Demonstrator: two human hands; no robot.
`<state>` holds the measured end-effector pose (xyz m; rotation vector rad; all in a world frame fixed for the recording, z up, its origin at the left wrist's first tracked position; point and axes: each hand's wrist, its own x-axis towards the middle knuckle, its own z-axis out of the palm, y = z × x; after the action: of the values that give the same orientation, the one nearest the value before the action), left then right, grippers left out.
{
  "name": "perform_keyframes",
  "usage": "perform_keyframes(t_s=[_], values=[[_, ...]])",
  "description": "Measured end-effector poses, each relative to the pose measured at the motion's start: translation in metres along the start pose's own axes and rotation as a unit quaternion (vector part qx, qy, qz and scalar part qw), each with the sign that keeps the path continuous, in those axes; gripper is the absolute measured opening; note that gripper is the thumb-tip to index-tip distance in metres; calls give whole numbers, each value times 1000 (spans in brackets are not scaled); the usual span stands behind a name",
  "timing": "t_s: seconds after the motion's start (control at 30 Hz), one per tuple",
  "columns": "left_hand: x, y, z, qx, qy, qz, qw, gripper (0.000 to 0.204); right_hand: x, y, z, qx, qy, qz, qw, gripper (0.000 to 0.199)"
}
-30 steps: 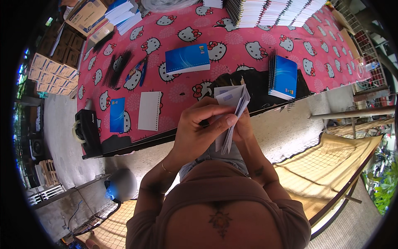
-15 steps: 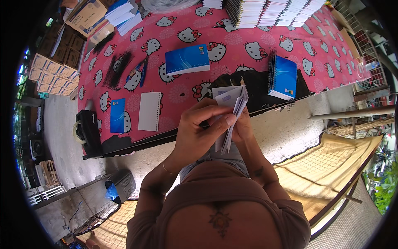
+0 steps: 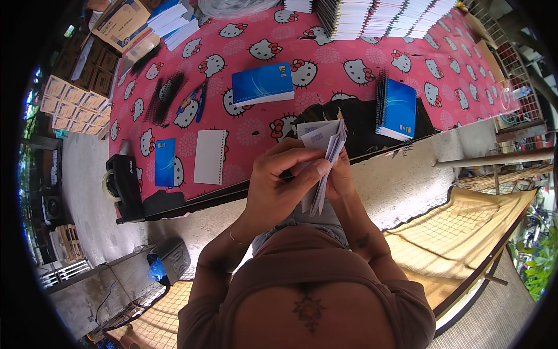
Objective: The person sorts and organizes notebooks on a table, checking the pages and placing them into stacks.
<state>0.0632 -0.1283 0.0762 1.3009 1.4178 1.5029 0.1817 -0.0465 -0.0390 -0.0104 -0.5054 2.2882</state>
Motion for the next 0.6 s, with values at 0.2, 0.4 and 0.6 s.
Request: perform_keyframes(t_s=[0.2, 0.4, 0.6], values=[[0, 1, 0, 4, -1, 1, 1000, 17, 0, -1, 1, 1, 1, 2, 1000, 55], [-3, 1, 9, 9, 78, -20, 997, 19, 1, 0, 1, 3, 6, -5, 1000, 54], [-3, -2, -6, 184, -6, 95, 978, 22, 1, -1, 0, 12, 7, -5, 1000, 53]])
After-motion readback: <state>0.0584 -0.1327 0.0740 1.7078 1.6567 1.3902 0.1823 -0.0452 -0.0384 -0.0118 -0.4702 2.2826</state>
